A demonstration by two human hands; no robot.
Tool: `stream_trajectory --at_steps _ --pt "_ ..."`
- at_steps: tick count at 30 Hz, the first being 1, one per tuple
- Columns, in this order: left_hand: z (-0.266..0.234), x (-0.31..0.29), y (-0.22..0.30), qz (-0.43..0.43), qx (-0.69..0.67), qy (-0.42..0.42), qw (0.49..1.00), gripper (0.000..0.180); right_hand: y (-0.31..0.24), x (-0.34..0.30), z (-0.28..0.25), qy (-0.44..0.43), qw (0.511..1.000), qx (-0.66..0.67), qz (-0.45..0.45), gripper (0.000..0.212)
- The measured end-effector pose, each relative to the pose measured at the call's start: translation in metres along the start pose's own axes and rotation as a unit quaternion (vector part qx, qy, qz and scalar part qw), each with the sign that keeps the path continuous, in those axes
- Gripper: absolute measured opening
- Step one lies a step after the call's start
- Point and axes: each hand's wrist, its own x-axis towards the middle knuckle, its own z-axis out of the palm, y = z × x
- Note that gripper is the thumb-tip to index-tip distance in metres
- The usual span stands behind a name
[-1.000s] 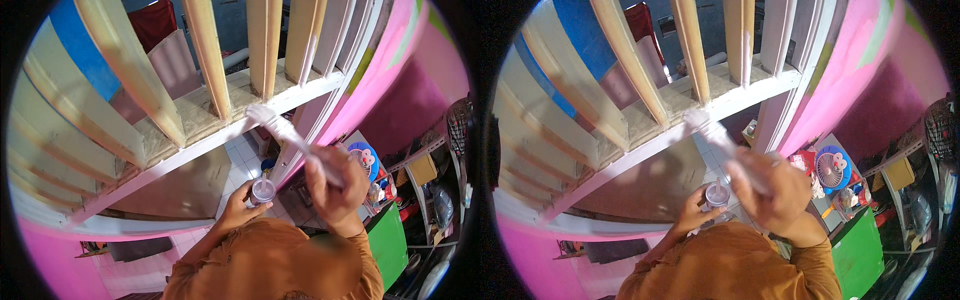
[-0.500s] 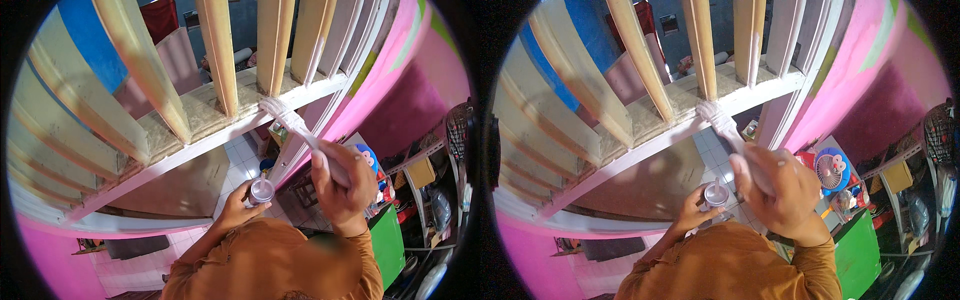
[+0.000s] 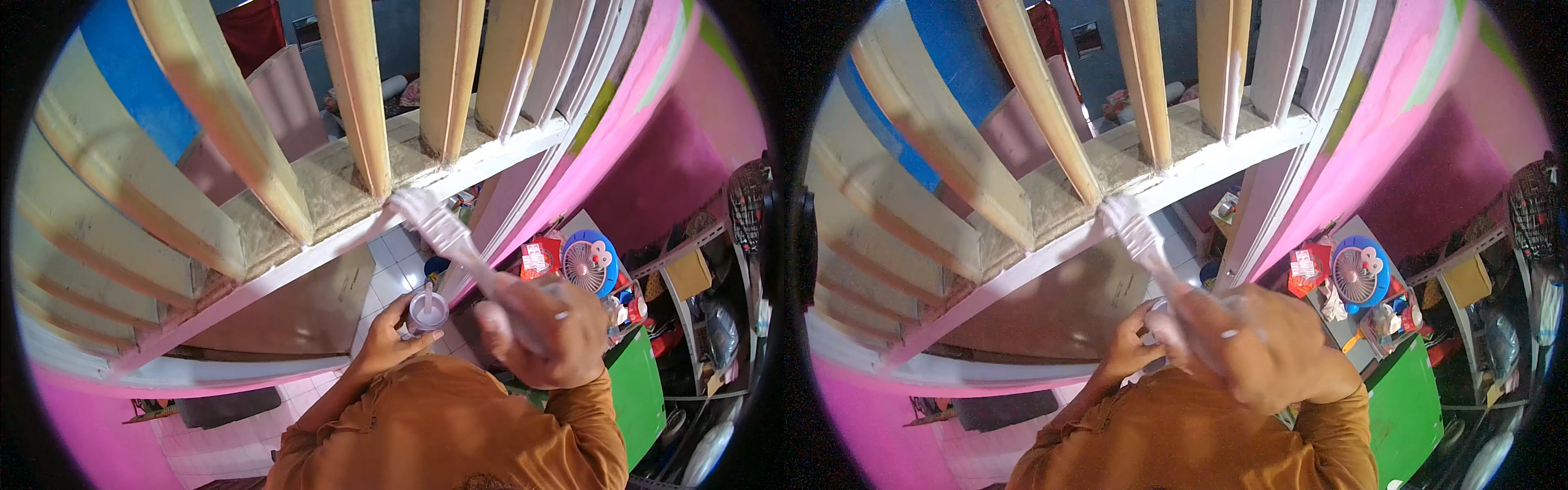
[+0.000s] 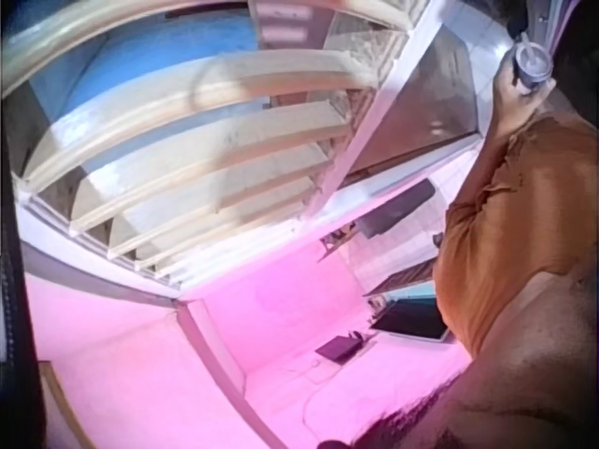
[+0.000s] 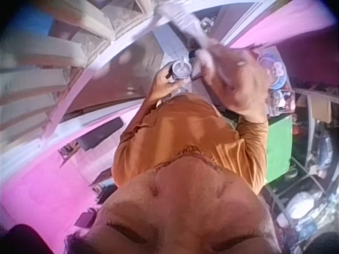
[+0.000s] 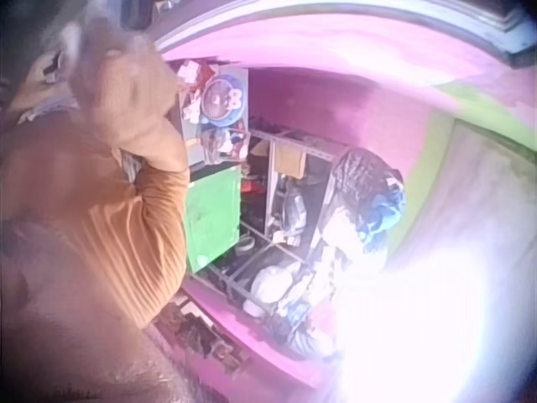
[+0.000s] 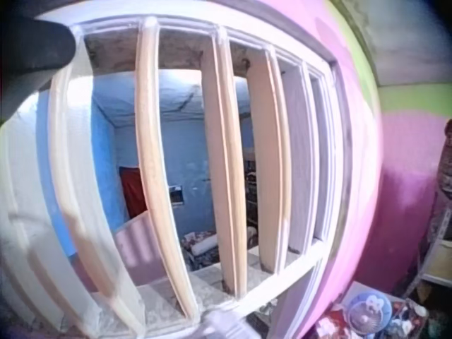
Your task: The person paints a wooden window frame by repeatedly dipping a brush into a cup of paint and applying it onto the frame.
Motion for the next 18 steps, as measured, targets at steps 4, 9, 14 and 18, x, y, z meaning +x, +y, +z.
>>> stream_trajectory --at_steps 4,9,14,18 --pt "-0.005 0.000 -0.006 0.002 -0.012 -0.012 1.000 0.072 0.008 -0.001 0.008 0.013 0.999 -0.039 0.005 0.037" --pt "-0.008 -0.002 0.003 -0.025 0.003 -0.007 1.000 0.069 0.019 0.000 -0.006 0.086 0.986 -0.100 0.099 0.025" --pt "-0.002 -0.002 0.000 -0.025 -0.003 0.001 1.000 0.068 0.002 -0.005 -0.004 0.005 0.988 -0.081 0.129 0.020" --pt "0.002 -0.003 0.007 -0.017 -0.010 -0.006 1.000 0.068 0.000 -0.014 0.020 0.063 0.998 0.015 -0.006 0.034"
